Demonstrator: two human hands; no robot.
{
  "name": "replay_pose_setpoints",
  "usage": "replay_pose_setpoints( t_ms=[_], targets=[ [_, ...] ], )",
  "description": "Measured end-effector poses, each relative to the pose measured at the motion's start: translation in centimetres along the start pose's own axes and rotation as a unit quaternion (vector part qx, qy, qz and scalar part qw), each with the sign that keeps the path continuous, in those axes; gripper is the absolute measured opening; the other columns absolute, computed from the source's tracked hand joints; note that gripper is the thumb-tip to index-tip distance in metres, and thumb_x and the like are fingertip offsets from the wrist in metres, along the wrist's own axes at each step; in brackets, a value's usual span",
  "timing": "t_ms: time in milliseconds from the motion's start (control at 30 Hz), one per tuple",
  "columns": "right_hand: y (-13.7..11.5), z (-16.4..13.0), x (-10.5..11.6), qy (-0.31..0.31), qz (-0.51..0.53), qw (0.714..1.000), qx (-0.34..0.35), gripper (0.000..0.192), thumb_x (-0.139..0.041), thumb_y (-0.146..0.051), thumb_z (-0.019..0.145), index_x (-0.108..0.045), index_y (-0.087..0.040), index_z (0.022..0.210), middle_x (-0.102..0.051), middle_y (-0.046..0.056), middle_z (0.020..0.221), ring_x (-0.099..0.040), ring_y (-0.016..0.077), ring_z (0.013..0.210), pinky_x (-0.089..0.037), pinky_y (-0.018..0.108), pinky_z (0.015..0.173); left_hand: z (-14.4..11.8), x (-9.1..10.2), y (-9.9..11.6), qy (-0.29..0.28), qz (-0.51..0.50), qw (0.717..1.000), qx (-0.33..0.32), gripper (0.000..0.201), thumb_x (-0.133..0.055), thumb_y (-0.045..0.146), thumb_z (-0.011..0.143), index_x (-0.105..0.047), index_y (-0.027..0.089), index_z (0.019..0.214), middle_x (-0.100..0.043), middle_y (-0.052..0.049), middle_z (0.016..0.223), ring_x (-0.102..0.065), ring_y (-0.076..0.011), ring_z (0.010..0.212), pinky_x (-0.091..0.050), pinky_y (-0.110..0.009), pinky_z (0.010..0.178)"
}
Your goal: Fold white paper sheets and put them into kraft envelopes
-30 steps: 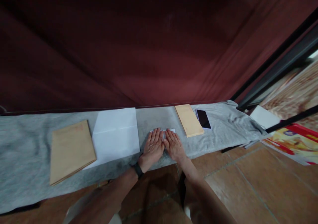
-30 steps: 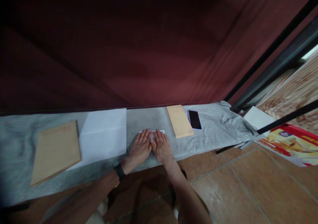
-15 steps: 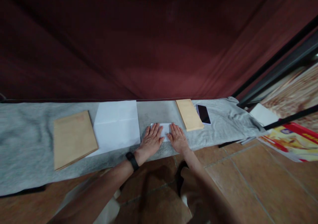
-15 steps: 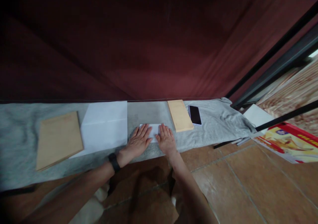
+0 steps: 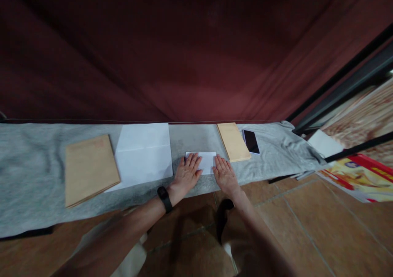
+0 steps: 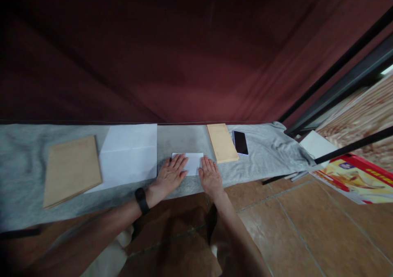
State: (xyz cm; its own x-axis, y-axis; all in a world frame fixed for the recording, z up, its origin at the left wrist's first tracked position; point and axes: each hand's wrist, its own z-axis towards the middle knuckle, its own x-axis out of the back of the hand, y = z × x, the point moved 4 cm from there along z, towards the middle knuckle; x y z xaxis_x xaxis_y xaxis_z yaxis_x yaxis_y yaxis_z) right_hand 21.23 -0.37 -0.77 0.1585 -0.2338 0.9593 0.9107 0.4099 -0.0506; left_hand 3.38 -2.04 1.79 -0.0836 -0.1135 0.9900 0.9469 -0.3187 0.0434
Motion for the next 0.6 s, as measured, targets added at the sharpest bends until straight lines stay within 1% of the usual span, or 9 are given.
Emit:
replay_pose_setpoints(
  t_ms=[100, 233, 367, 500, 600],
  targets=[
    [0.3, -0.3, 0.1, -0.003, 0.004, 1.000, -0.004, 0.050, -0.033, -0.028, 0.105, -0.041, -0.011, 0.152, -0.044, 0.013, 0.155, -0.041, 0.0248, 0.143, -0.030, 0.043, 0.119, 0.1, 0.1, 0.0, -0.012, 0.003, 1.000, 0.002, 0.053, -0.034, 0.034, 0.101, -0.044, 0.016, 0.150, -0.039, -0.011, 0.158, -0.037, -0.0303, 0.146, -0.035, -0.055, 0.113],
    [0.9, -0.8, 0.5, 0.002, 0.019, 1.000, -0.009, 0.049, -0.034, -0.026, 0.105, -0.043, -0.012, 0.151, -0.045, 0.013, 0.154, -0.042, 0.0251, 0.143, -0.032, 0.044, 0.118, 0.3, 0.2, 0.3, -0.026, 0.012, 1.000, 0.002, 0.053, -0.034, 0.035, 0.101, -0.044, 0.015, 0.149, -0.038, -0.012, 0.159, -0.035, -0.0321, 0.147, -0.032, -0.058, 0.115],
    [0.9, -0.6, 1.5, 0.020, 0.058, 0.998, -0.021, 0.048, -0.036, -0.025, 0.104, -0.047, -0.008, 0.147, -0.048, 0.017, 0.151, -0.044, 0.0260, 0.142, -0.035, 0.046, 0.117, 0.3, 0.2, 0.5, -0.028, 0.009, 1.000, 0.011, 0.053, -0.036, 0.034, 0.100, -0.044, 0.015, 0.150, -0.038, -0.013, 0.159, -0.032, -0.0329, 0.148, -0.029, -0.060, 0.116],
    [-0.6, 0.5, 2.5, 0.037, 0.123, 0.992, 0.006, 0.049, -0.036, -0.027, 0.103, -0.046, -0.009, 0.148, -0.047, 0.016, 0.153, -0.041, 0.0248, 0.144, -0.035, 0.047, 0.118, 0.4, -0.1, 0.6, -0.031, 0.014, 0.999, 0.011, 0.054, -0.036, 0.033, 0.100, -0.042, 0.014, 0.150, -0.038, -0.013, 0.159, -0.031, -0.0326, 0.148, -0.026, -0.060, 0.118],
    [-2.4, 1.3, 2.1, 0.009, 0.164, 0.986, 0.035, 0.050, -0.035, -0.031, 0.105, -0.047, -0.010, 0.148, -0.046, 0.015, 0.153, -0.042, 0.0238, 0.144, -0.037, 0.045, 0.118, 0.5, -0.2, 0.7, -0.039, 0.031, 0.999, 0.005, 0.055, -0.034, 0.031, 0.100, -0.041, 0.011, 0.151, -0.037, -0.014, 0.160, -0.031, -0.0326, 0.148, -0.024, -0.060, 0.119]
  ],
)
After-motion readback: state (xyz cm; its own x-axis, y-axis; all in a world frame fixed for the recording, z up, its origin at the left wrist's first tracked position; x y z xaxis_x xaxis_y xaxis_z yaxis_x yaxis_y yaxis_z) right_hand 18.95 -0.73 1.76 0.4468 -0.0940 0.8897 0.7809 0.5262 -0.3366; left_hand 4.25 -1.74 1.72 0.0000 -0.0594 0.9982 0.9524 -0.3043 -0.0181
